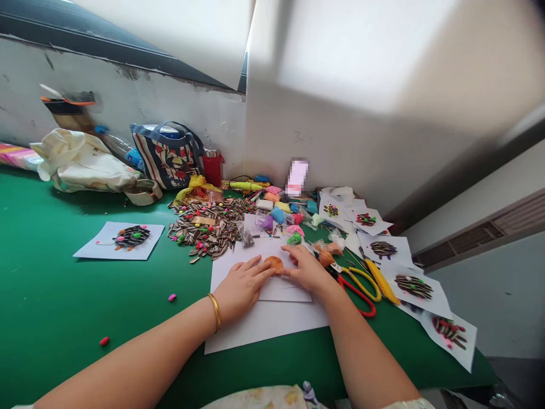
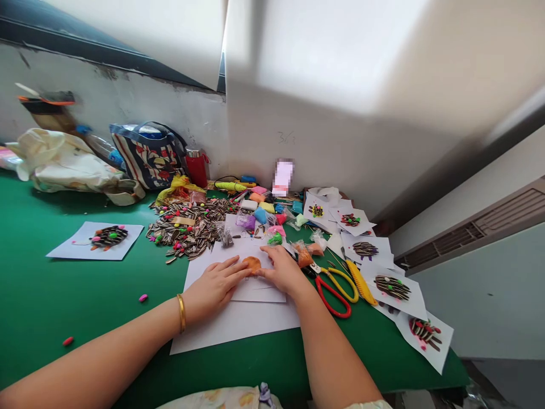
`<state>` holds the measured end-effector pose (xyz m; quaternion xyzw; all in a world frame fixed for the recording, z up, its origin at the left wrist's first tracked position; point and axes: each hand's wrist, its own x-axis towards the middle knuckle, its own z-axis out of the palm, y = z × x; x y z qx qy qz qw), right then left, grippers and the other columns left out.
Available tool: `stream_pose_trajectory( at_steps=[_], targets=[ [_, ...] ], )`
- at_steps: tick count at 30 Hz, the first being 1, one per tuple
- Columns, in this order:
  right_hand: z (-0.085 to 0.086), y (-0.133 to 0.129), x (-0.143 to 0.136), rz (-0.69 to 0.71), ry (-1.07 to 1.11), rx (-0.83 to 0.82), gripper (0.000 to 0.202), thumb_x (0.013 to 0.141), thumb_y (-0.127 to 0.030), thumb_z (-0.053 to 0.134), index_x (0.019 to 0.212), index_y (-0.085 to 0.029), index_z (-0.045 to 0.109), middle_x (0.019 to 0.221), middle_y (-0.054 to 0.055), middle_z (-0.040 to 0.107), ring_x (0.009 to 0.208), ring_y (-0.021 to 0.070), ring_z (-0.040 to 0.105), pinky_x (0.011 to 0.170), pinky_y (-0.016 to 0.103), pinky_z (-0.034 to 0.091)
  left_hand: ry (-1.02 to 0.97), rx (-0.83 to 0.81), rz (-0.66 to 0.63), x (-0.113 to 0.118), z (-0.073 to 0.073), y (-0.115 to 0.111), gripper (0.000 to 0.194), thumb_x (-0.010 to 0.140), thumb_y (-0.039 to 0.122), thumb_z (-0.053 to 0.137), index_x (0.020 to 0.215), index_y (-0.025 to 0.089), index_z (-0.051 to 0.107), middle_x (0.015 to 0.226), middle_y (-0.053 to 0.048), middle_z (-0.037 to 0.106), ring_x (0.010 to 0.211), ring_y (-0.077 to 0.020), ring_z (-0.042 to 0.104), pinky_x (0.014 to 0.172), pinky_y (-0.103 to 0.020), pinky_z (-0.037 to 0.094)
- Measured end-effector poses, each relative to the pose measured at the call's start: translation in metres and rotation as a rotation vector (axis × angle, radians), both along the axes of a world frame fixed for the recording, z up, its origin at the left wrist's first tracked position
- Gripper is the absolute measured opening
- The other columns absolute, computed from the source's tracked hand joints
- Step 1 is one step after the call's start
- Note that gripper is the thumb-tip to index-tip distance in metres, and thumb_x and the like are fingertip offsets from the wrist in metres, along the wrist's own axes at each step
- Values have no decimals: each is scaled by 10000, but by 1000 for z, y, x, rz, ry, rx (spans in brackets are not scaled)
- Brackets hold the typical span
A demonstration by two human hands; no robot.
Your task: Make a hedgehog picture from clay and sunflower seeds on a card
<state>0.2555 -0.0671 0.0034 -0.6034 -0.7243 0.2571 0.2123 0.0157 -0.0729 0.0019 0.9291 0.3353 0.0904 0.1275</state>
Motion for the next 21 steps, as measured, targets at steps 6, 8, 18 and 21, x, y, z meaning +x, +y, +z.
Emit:
stream_pose_trajectory(
  at_steps=[6,8,18,21],
  targets=[
    [-7,0,-7,-32,-103,42,631,725,-451,752,1294,-276,544,1152,69,535,1057,228,541,896,331,434,23,26,-8,1,-3,-1,626,836,103,420,1412,349,392,1511,21,373,1403,-286,274,1044,-483,315],
    [-9,0,-8,-39,-117,49,619,730,-452,746,1290,-279,546,1155,65,537,1063,224,542,900,324,430,22,30,-8,1,-3,-1,630,835,107,424,1414,353,390,1510,16,373,1402,-286,274,1047,-480,309],
    [-4,0,-8,-29,-108,40,557,792,-480,676,1294,-280,541,1151,56,556,1054,209,555,892,308,433,-33,-6,39,2,-1,-1,551,874,130,400,1403,288,403,1469,-20,440,1404,-255,285,1055,-464,307],
    [0,-4,-15,-55,-179,79,623,764,-582,666,1290,-270,547,1151,67,558,1105,233,532,928,328,413,-55,-4,41,3,-3,-1,526,863,134,422,1374,254,431,1459,-34,453,1404,-243,288,1056,-456,308]
  ],
)
